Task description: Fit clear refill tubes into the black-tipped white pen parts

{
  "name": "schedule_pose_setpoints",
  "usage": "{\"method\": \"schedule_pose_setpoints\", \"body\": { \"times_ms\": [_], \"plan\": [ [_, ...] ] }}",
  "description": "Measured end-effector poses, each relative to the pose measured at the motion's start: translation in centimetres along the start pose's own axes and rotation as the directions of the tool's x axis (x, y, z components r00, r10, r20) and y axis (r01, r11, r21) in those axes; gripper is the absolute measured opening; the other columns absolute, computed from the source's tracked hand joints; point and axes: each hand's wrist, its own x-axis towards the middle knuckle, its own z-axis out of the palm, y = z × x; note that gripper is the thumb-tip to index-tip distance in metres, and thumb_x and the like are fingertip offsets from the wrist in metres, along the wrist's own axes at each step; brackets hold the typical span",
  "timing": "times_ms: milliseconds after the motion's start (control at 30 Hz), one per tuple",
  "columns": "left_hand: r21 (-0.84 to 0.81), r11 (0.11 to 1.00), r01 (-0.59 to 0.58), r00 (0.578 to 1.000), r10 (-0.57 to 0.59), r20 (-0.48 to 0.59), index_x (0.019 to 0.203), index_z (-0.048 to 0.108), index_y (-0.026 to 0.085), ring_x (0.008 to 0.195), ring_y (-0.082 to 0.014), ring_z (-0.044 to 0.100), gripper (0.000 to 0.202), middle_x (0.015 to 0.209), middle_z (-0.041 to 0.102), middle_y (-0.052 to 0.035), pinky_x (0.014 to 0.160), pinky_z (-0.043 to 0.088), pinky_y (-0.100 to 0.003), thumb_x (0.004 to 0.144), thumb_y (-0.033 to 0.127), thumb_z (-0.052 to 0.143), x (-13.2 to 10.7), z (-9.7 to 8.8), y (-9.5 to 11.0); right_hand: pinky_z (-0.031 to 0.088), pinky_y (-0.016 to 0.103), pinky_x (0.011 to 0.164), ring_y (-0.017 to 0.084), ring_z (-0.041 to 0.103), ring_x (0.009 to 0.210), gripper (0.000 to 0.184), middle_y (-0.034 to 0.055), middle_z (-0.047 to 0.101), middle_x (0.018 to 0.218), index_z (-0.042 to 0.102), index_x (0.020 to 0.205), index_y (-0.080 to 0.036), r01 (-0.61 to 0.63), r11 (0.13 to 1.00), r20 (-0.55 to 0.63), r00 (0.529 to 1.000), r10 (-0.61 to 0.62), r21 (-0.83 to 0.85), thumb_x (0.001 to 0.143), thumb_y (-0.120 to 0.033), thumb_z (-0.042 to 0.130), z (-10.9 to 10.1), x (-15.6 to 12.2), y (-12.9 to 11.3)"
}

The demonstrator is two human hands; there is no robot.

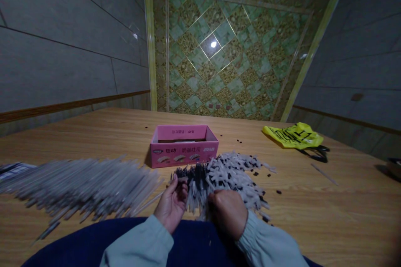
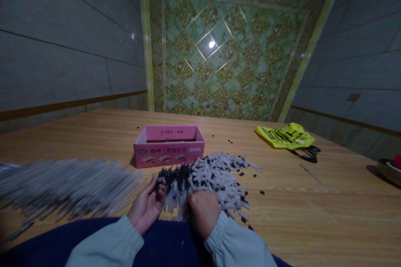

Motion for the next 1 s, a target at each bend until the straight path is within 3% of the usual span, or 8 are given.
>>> {"method": "schedule_pose_setpoints", "body": {
  "times_ms": [433, 1000],
  "plan": [
    [0.023, 1.000, -0.003, 1.000, 0.003, 0.017, 0.076, 0.058, 0.012, 0.047, -0.0085, 0.060, 0.010, 0.062, 0.064, -0.0041, 0.041, 0.051, -0.015, 0.083, 0.011, 0.052, 0.30, -0.21, -0.54, 0.032, 0.025, 0.052, 0.020, 0.065, 0.070, 0.012, 0.0043, 0.069, 0.076, 0.064, 0.077, -0.022, 0.063, 0.998, -0.006, 0.998, -0.063, -0.015, 0.071, -0.023, 0.054, -0.39, -0.01, 0.51],
    [0.071, 0.997, 0.017, 1.000, -0.019, 0.023, 0.078, 0.057, 0.012, 0.046, -0.0083, 0.059, 0.007, 0.064, 0.063, -0.0028, 0.040, 0.050, -0.016, 0.083, 0.011, 0.053, 0.07, -0.09, -0.74, 0.039, 0.026, 0.059, 0.022, 0.065, 0.076, 0.016, 0.0058, 0.069, 0.083, 0.064, 0.082, -0.020, 0.028, 1.000, 0.062, 0.998, -0.028, 0.005, 0.069, -0.026, 0.059, -0.07, -0.05, 0.57]
  ]
}}
